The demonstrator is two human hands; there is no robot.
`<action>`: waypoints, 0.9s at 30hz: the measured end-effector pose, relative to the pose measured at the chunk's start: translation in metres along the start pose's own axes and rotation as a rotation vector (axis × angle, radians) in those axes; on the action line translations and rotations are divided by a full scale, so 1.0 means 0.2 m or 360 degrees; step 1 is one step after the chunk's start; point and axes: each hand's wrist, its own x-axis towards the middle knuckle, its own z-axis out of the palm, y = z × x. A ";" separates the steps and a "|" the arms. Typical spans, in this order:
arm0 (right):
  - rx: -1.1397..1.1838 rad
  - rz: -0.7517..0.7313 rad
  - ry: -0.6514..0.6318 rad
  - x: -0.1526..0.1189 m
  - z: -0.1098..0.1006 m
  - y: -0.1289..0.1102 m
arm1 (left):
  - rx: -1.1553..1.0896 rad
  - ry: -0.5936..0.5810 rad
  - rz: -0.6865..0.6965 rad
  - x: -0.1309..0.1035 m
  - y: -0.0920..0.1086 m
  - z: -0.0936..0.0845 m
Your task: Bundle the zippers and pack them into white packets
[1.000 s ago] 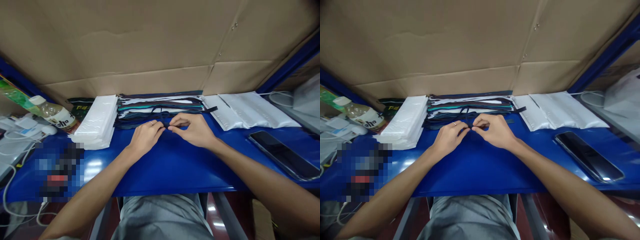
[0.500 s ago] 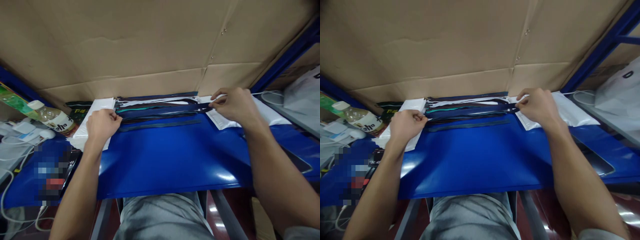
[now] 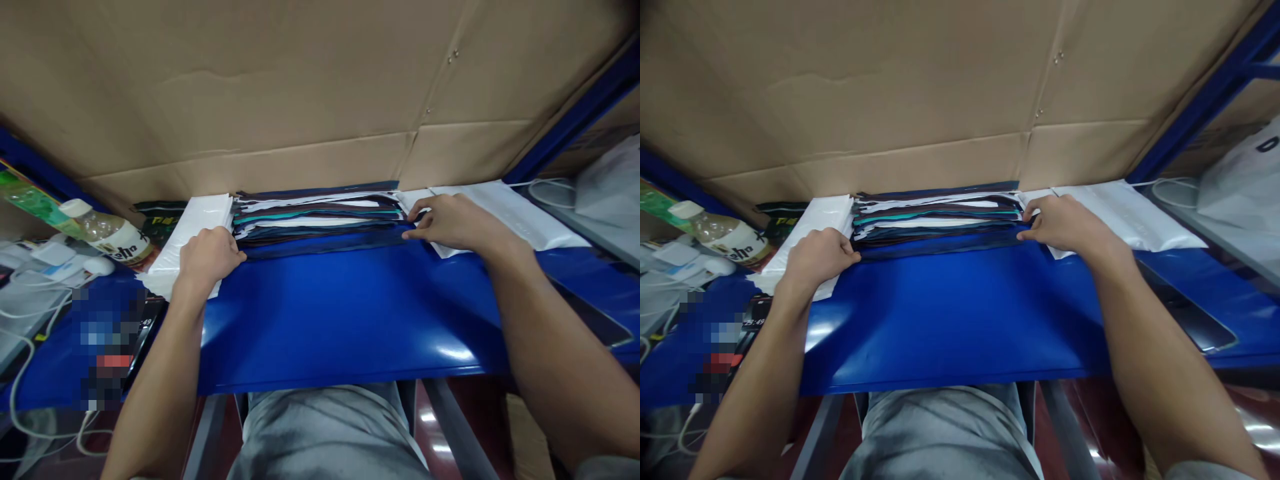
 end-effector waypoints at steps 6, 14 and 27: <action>-0.0160 -0.0180 0.0180 -0.01 0.01 -0.04 | -0.0134 0.0251 -0.0017 -0.01 0.03 -0.09; -0.0071 -0.0419 0.0177 -0.06 0.09 -0.26 | 0.0082 0.0247 0.0267 0.35 0.10 -0.20; -0.0037 -0.0437 0.0168 -0.07 0.13 -0.31 | 0.0116 0.0329 0.0404 0.41 0.17 -0.19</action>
